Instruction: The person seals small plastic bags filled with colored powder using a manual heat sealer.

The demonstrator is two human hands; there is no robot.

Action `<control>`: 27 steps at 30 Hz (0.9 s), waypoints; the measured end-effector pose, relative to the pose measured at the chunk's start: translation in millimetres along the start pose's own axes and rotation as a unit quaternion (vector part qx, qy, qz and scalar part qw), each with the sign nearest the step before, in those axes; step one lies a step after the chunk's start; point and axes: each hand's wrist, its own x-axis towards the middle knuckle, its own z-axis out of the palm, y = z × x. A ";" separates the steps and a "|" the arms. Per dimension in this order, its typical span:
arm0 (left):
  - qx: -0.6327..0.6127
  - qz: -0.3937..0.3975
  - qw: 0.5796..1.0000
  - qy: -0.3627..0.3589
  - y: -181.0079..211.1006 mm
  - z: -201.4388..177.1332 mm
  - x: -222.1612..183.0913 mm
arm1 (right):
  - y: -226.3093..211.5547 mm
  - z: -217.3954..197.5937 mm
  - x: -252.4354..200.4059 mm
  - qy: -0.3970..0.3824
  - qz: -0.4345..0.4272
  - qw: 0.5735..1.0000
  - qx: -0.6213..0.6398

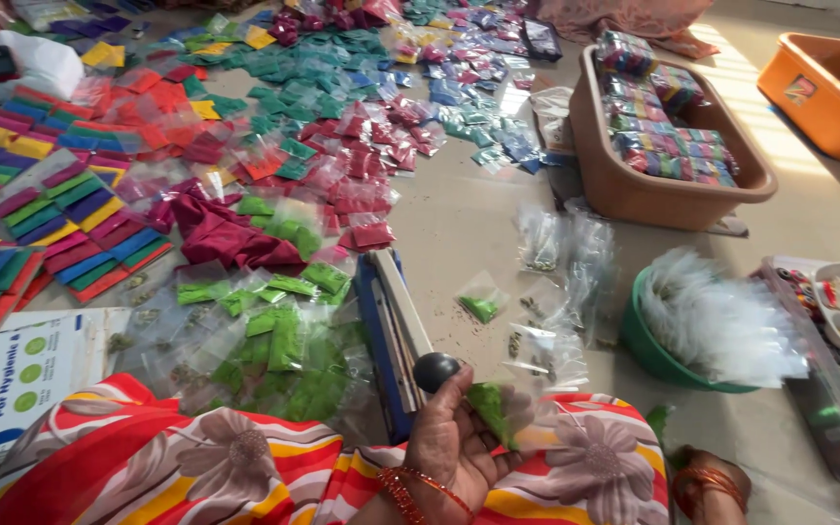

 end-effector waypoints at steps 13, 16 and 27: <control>-0.003 -0.010 1.000 -0.007 2.7 -3.5 1.1 | -37.1 -160.4 -111.5 -0.020 -0.378 0.861 0.339; -0.010 -0.017 1.000 -0.022 2.9 -1.3 -1.4 | -90.5 -199.5 -239.5 -0.098 -0.356 0.782 0.502; -0.020 0.033 0.999 -0.001 -5.5 -1.7 8.5 | -163.5 -238.7 -355.9 -0.185 -0.545 0.806 0.137</control>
